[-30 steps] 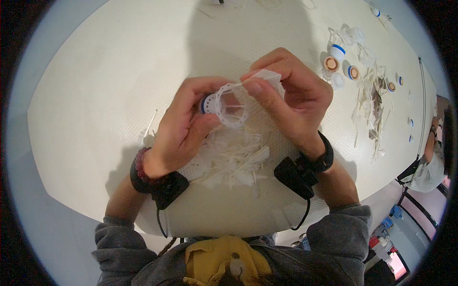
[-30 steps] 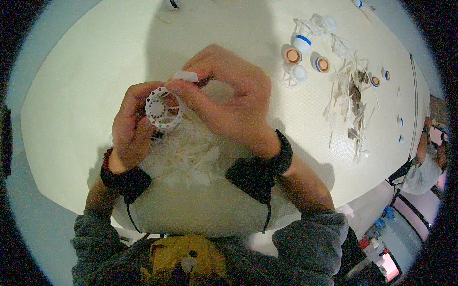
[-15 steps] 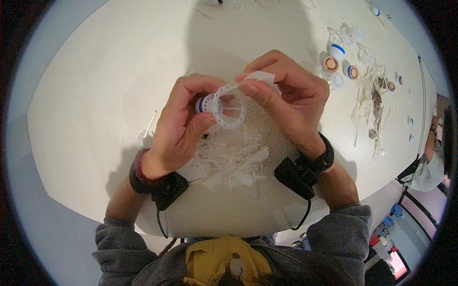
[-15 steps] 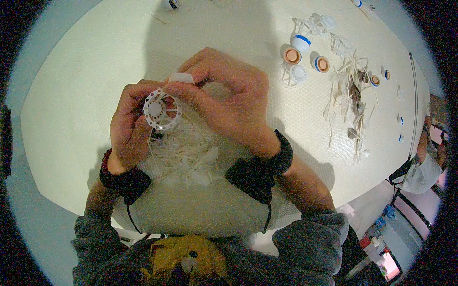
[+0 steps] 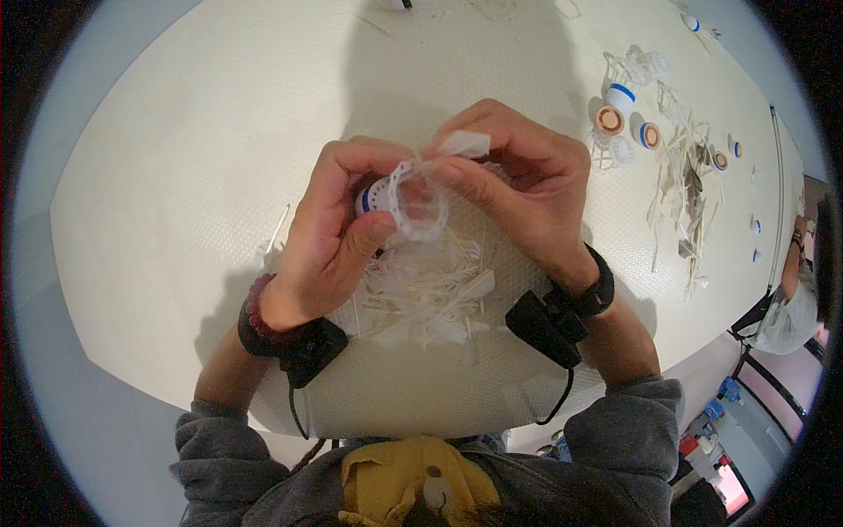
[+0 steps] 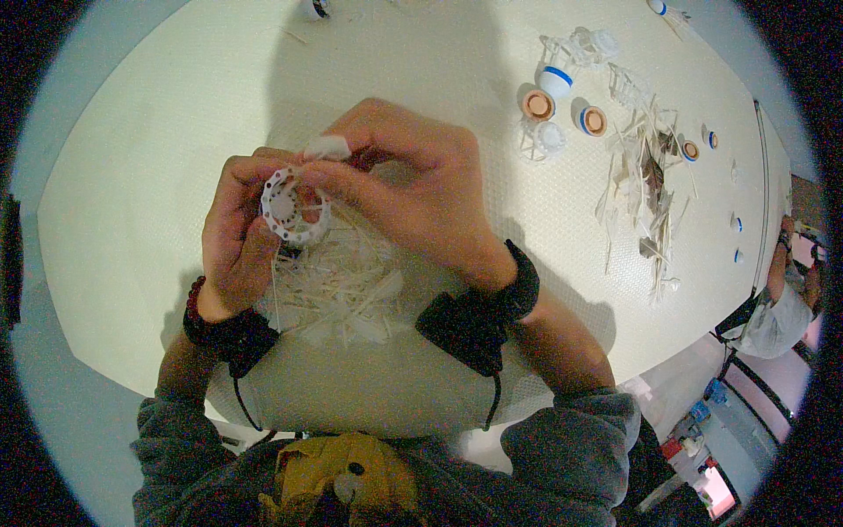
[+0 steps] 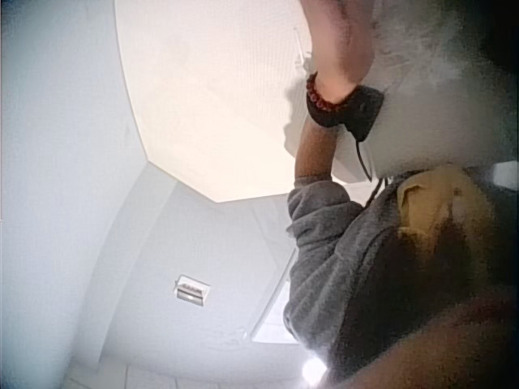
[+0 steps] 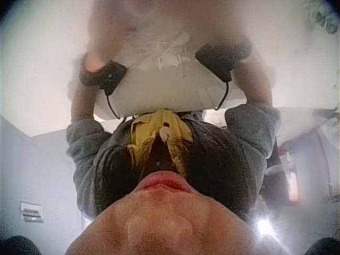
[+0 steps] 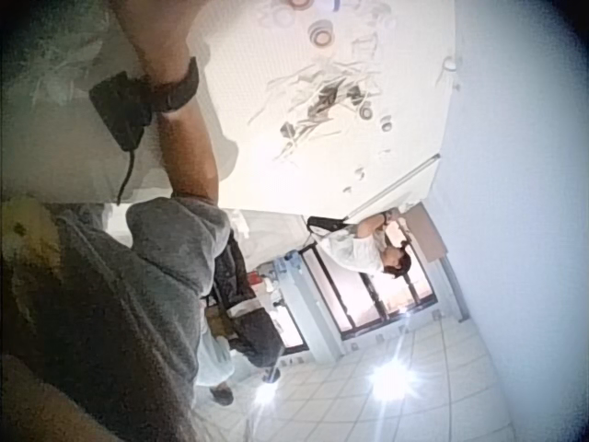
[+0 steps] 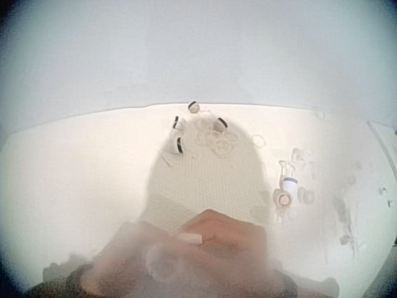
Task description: The person assembles shuttlecocks by manually inserting feathers into a plastic base one by one, then sets the partially completed items aside on the table to gather more components.
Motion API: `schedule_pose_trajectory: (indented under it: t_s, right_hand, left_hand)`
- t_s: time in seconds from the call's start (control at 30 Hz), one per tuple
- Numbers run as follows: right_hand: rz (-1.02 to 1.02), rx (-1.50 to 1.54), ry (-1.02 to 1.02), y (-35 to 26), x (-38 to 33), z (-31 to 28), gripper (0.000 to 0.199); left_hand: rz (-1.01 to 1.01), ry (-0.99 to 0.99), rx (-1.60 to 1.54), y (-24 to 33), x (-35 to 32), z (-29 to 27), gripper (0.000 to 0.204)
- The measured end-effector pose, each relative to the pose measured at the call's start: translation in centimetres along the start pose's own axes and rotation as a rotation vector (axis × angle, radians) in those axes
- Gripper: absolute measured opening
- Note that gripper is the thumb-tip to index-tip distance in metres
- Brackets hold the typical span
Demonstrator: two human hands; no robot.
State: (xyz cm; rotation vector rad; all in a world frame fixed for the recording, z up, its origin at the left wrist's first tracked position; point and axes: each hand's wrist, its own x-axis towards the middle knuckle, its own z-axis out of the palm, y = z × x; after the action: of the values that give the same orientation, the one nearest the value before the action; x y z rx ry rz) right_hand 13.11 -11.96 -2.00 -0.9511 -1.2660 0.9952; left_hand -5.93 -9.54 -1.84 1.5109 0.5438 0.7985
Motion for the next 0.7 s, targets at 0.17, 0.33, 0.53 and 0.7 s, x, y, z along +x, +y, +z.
schedule_pose_trajectory:
  t_s: [0.17,0.33,0.53,0.7]
  right_hand:
    - [0.116,0.082,0.137,-0.9,0.1,0.5,0.011]
    - [0.103,0.065,0.109,-0.4,-0.1,-0.2,0.008]
    - [0.172,0.148,0.057,-0.5,-0.1,-0.3,0.007]
    - [0.143,0.18,0.073,-0.4,-0.1,0.0,0.006]
  left_hand:
    - [-0.087,0.036,-0.009,0.6,0.0,0.2,0.038]
    - [-0.081,-0.006,0.05,0.8,0.1,0.1,0.035]
    - [-0.095,0.001,-0.011,0.7,-0.1,-0.1,0.033]
    - [-0.134,0.005,0.043,1.4,0.0,0.6,0.033]
